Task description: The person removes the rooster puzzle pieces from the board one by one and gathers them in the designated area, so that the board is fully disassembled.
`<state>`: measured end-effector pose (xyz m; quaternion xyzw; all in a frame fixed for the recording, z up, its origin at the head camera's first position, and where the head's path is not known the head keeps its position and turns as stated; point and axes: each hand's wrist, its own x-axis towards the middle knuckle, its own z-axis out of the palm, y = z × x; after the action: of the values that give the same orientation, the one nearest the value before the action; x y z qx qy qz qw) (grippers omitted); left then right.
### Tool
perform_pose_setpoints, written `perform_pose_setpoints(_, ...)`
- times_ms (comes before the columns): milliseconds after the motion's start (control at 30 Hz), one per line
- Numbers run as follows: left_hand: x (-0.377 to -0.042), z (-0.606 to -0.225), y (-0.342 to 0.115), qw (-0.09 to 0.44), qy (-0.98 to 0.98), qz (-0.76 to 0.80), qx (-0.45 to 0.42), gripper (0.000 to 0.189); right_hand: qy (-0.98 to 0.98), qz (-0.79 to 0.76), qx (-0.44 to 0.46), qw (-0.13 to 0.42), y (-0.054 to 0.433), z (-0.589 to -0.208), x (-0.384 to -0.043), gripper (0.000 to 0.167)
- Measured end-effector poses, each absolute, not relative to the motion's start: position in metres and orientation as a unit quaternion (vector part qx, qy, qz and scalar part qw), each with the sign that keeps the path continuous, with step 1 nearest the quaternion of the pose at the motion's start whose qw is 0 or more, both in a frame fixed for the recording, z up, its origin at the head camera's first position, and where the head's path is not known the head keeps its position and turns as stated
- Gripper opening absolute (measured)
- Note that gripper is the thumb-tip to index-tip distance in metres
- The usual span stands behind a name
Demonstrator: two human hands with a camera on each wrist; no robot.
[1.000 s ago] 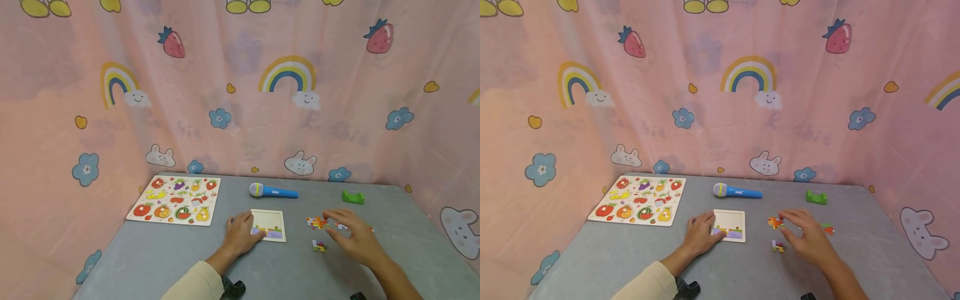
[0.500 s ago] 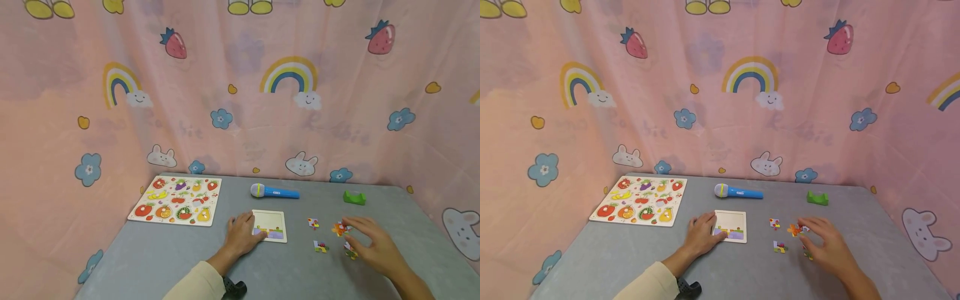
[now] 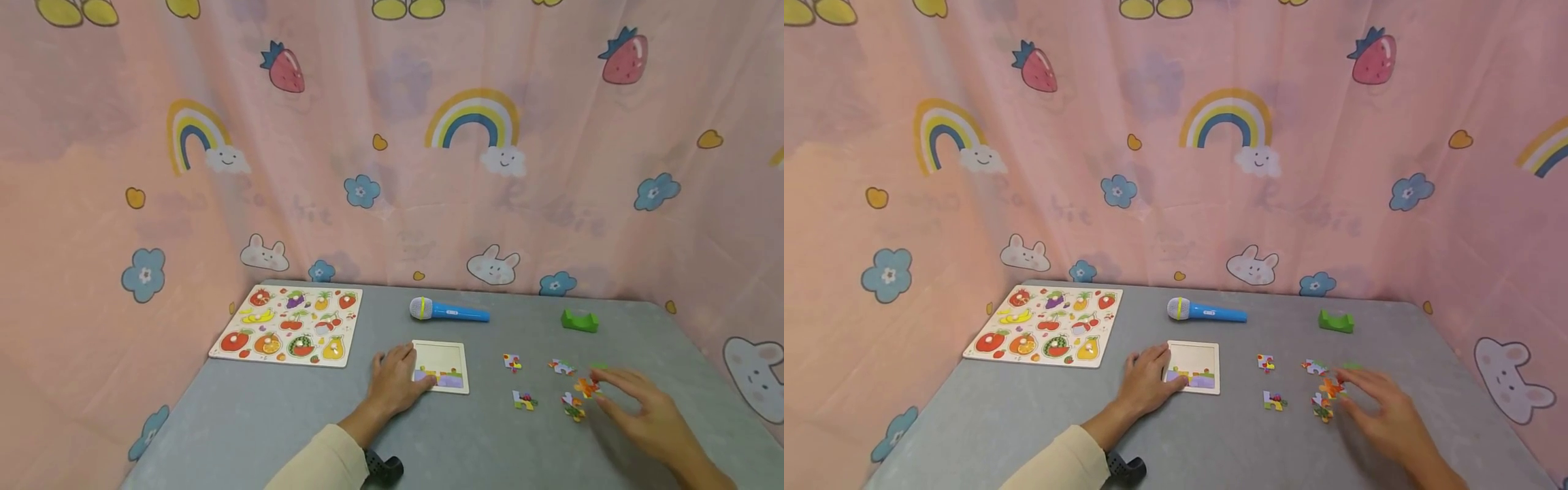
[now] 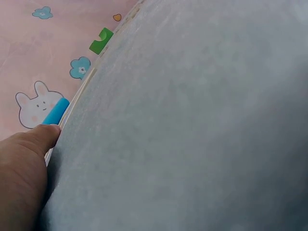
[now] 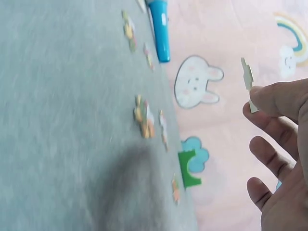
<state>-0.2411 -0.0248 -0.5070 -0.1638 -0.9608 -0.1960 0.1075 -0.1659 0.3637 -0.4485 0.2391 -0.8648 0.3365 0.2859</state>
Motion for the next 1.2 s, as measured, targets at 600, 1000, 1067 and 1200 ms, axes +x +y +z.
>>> perform_pose_setpoints(600, -0.241, -0.509, -0.024, 0.109, -0.962, -0.191, -0.162, 0.071, -0.936, 0.280, 0.084, 0.194, 0.404, -0.473, -0.161, 0.039)
perform_pose_setpoints(1000, -0.241, -0.508, -0.024, 0.107, -0.962, -0.192, -0.164, 0.072, -0.953, 0.265, 0.056, 0.135, 0.418, -0.485, -0.164, 0.042)
perform_pose_setpoints(1067, -0.240, -0.508, -0.025, 0.108, -0.961, -0.192, -0.165, 0.072, -0.954, 0.261, 0.059, 0.132, 0.420, -0.487, -0.165, 0.042)
perform_pose_setpoints(1200, -0.241, -0.507, -0.025, 0.119, -0.959, -0.194, -0.169, 0.071, -0.958, 0.251, 0.060, 0.127, 0.420, -0.490, -0.167, 0.044)
